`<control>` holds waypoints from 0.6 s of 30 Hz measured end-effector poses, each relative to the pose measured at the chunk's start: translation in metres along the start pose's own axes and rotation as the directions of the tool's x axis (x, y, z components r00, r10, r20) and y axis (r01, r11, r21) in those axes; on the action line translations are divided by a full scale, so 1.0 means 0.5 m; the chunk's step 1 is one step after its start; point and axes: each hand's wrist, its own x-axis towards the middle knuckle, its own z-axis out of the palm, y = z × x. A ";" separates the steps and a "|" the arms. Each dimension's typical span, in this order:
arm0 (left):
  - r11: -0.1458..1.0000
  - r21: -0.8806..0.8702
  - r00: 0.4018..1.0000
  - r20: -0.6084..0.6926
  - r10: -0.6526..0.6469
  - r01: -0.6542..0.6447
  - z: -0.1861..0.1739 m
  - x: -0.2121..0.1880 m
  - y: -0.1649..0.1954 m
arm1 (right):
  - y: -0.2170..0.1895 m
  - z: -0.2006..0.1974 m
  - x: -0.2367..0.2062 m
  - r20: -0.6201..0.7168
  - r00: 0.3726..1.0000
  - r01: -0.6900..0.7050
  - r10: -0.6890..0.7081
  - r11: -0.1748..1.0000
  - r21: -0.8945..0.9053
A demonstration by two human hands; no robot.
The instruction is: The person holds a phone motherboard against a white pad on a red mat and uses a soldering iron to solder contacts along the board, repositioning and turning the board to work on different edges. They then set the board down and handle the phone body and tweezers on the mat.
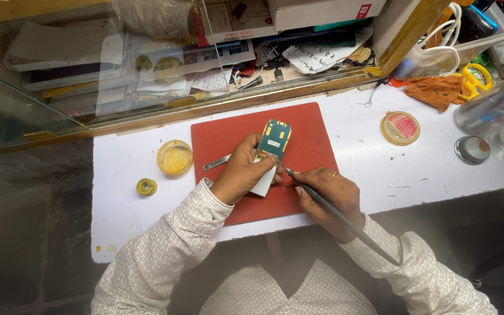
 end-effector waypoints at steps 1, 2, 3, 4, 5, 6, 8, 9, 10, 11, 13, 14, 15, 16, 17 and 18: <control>1.000 -0.001 1.000 0.000 0.001 -0.001 0.001 -0.001 -0.001 | 0.000 0.000 0.000 0.000 1.000 -0.001 0.001 1.000 0.002; 1.000 0.001 1.000 0.000 0.001 -0.001 0.000 0.000 0.000 | 0.000 0.000 0.000 -0.002 1.000 -0.003 0.003 1.000 0.002; 1.000 0.003 1.000 0.000 0.001 -0.001 0.000 0.000 0.000 | -0.001 0.001 0.000 -0.004 1.000 -0.004 0.004 1.000 0.003; 1.000 0.004 1.000 0.000 0.001 -0.001 0.000 0.000 0.000 | -0.001 0.001 0.000 -0.006 1.000 -0.007 0.007 1.000 0.003; 1.000 0.004 1.000 0.002 0.003 -0.003 0.001 -0.001 0.000 | -0.001 0.001 -0.001 -0.009 1.000 -0.004 0.004 1.000 -0.002; 1.000 0.003 1.000 0.003 0.005 -0.005 0.000 -0.001 0.000 | -0.001 0.001 0.000 -0.011 1.000 -0.001 0.001 1.000 -0.008; 1.000 0.004 1.000 0.003 0.005 -0.005 0.000 -0.001 0.000 | -0.001 0.002 0.000 -0.013 1.000 0.002 -0.002 1.000 -0.013; 1.000 0.004 1.000 0.002 0.004 -0.004 0.001 -0.001 0.000 | -0.001 0.001 0.000 -0.012 1.000 0.001 -0.001 1.000 -0.013; 1.000 0.005 1.000 0.000 0.002 -0.002 0.001 -0.001 0.000 | -0.001 0.002 0.000 -0.011 1.000 0.000 0.000 1.000 -0.012; 1.000 0.005 1.000 0.000 0.004 -0.004 0.001 -0.001 0.000 | -0.001 0.002 0.000 -0.013 1.000 0.001 -0.001 1.000 -0.015; 1.000 0.006 1.000 -0.001 0.008 -0.008 0.001 -0.002 0.000 | -0.001 0.002 -0.001 -0.016 1.000 0.004 -0.004 1.000 -0.022; 1.000 0.008 1.000 -0.002 0.008 -0.008 0.001 -0.002 0.001 | -0.001 0.002 0.000 -0.017 1.000 0.007 -0.007 1.000 -0.020; 1.000 0.010 1.000 -0.003 0.008 -0.008 0.001 -0.002 0.001 | -0.001 0.002 0.000 -0.018 1.000 0.010 -0.010 1.000 -0.018; 1.000 0.012 1.000 -0.004 0.007 -0.007 0.001 -0.001 0.002 | 0.000 0.002 0.000 -0.019 1.000 0.013 -0.013 1.000 -0.015; 1.000 0.007 1.000 -0.003 0.006 -0.006 0.002 -0.002 0.001 | 0.000 0.002 -0.001 -0.017 1.000 0.011 -0.011 1.000 -0.015; 1.000 0.002 1.000 -0.003 0.004 -0.004 0.001 -0.002 0.001 | 0.000 0.002 -0.001 -0.014 1.000 0.009 -0.009 1.000 -0.014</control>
